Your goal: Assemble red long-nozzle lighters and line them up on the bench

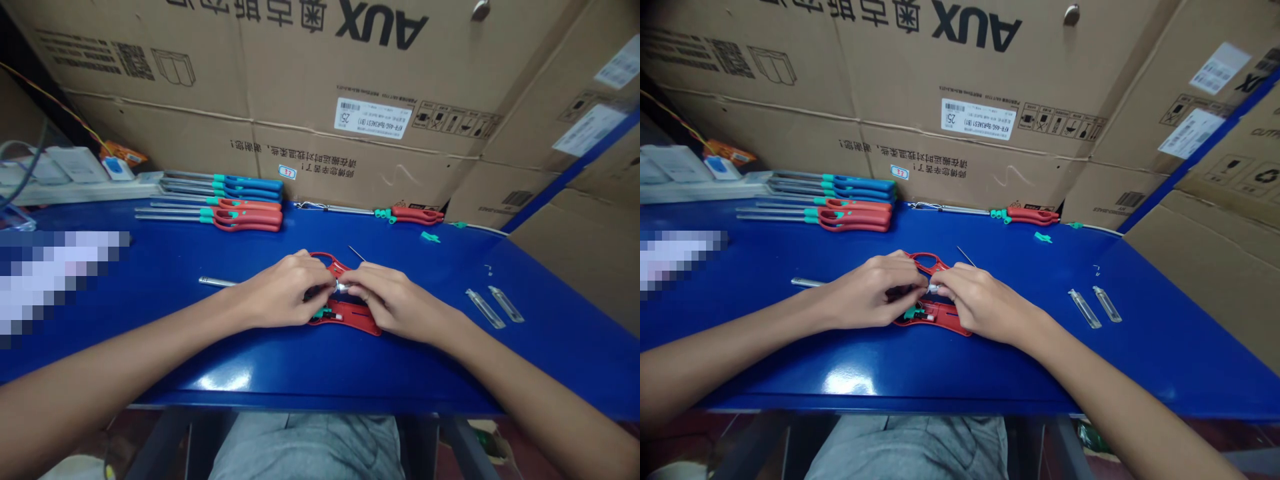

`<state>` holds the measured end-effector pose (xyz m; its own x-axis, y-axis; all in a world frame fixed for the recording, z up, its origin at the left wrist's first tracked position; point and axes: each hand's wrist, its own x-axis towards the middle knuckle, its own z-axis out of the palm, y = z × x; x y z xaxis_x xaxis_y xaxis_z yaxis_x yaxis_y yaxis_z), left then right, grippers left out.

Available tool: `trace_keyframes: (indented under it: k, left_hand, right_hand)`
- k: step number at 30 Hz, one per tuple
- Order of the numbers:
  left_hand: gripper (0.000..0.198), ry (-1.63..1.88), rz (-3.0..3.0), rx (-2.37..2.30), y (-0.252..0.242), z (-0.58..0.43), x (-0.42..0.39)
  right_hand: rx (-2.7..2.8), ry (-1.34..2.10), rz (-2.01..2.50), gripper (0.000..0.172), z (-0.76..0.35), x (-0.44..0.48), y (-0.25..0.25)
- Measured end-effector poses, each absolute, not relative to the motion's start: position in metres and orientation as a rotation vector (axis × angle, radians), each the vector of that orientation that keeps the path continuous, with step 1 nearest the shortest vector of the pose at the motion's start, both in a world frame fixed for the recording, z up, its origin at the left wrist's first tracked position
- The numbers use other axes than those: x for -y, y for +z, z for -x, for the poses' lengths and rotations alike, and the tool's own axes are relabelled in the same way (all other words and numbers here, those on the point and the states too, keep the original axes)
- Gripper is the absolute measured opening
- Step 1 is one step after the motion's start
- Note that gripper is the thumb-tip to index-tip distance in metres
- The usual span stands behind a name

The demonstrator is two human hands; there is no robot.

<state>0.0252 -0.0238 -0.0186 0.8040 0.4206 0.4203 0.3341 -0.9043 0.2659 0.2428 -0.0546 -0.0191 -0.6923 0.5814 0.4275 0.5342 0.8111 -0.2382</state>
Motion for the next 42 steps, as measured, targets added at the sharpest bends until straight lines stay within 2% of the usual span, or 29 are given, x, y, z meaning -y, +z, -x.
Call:
trace_keyframes:
  k: [11,19,28,42]
  left_hand:
    - [0.022,0.738,-2.673,-0.695,-0.017,-0.027,0.025]
    - [0.021,0.731,-2.663,-0.669,-0.017,-0.027,0.025]
    - [0.019,0.672,-2.653,-0.731,-0.012,-0.025,0.022]
    - [0.025,0.681,-2.743,-0.647,-0.013,-0.024,0.023]
  right_hand:
    - [2.430,0.162,0.770,0.016,-0.241,0.054,-0.018]
    - [2.446,0.151,0.649,0.022,-0.242,0.052,-0.021]
    - [2.466,0.156,0.794,0.017,-0.244,0.054,-0.009]
    - [2.483,0.170,0.828,0.019,-0.244,0.056,-0.010]
